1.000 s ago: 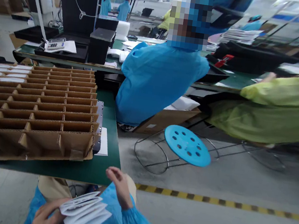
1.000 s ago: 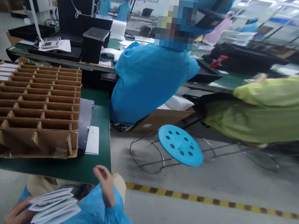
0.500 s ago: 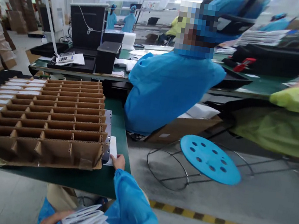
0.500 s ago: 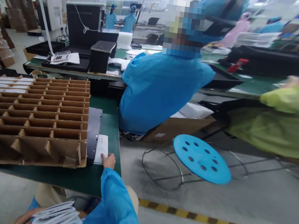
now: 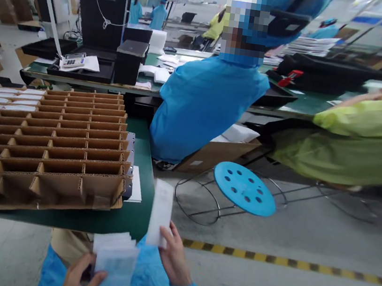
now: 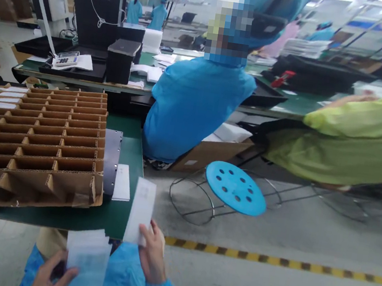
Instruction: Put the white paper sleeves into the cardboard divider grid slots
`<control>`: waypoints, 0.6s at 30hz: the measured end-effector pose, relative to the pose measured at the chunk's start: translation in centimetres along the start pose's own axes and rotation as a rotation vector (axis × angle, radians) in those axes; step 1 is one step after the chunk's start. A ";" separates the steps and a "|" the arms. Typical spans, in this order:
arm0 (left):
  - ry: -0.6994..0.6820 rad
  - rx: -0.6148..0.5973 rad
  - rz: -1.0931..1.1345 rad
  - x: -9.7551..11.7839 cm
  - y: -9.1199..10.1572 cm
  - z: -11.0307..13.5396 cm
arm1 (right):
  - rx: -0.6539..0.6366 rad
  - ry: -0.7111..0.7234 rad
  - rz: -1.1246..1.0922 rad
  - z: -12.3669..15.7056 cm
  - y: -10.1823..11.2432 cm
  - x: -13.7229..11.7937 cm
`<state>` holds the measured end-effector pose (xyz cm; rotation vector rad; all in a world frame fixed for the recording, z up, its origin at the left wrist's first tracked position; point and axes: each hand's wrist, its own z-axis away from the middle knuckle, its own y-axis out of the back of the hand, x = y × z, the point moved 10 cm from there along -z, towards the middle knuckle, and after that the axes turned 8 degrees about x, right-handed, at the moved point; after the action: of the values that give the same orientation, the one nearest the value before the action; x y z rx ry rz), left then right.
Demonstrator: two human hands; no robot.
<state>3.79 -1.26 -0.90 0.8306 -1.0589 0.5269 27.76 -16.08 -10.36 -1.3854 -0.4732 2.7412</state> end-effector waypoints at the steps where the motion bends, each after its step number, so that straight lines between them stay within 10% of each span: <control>1: 0.052 -0.018 0.023 -0.7 -0.6 -0.5 | -0.041 -0.045 -0.059 2.1 0.7 0.2; 8: 0.167 -0.054 0.133 -3.1 -3.3 -3.0 | -0.361 -0.065 0.049 9.7 -0.7 3.1; 14: 0.126 -0.008 0.147 -3.0 -2.7 -3.0 | -0.170 0.173 0.341 9.3 -1.3 4.1; 18: 0.111 0.066 0.141 -3.5 -1.4 -3.4 | -0.387 0.129 0.311 9.2 -4.9 4.8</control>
<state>5.23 0.69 -5.42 0.7786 -1.0064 0.7224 17.10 -12.98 -7.64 -1.8520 -0.8880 2.8758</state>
